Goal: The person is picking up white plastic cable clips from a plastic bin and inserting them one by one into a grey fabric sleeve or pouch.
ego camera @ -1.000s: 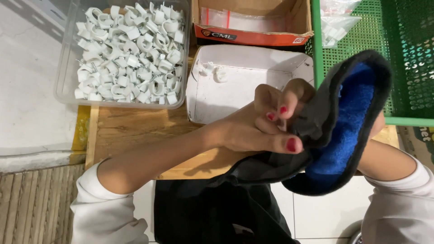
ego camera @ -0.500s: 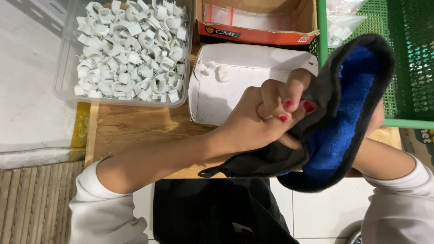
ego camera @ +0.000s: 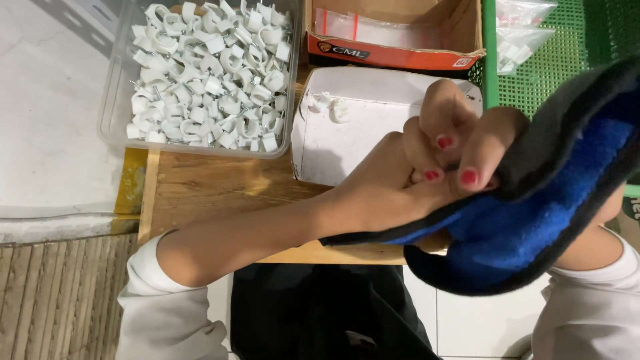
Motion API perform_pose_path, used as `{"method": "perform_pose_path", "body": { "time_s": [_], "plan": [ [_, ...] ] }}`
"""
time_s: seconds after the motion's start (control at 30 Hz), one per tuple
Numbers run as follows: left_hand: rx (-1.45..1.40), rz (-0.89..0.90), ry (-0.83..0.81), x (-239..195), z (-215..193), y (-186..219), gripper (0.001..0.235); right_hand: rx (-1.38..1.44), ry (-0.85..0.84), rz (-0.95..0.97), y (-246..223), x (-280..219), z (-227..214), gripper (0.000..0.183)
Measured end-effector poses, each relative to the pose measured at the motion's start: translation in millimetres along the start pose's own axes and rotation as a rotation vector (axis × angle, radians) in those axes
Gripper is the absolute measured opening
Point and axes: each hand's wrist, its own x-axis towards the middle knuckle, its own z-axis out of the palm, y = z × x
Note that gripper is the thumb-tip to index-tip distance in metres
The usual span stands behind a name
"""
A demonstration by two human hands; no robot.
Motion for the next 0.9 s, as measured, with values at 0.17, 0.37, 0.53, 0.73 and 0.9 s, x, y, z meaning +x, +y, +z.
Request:
{"method": "perform_pose_path", "body": {
  "time_s": [0.17,0.37,0.53,0.73,0.9],
  "plan": [
    [0.217,-0.005,0.11,6,4,-16,0.038,0.076,0.071,-0.044,5,-5,4,0.034],
    [0.041,0.085,0.025,4,-6,0,0.047,0.108,0.152,0.031,-3,7,3,0.028],
    [0.306,0.674,-0.257,28,-22,-48,0.047,0.394,0.041,0.187,0,8,0,0.03],
    [-0.099,0.691,-0.325,16,-29,-18,0.045,0.779,-0.11,0.494,4,9,-9,0.04],
    [-0.037,0.76,-0.435,13,-19,-14,0.041,0.843,-0.143,0.907,1,4,-13,0.04]
  ]
}}
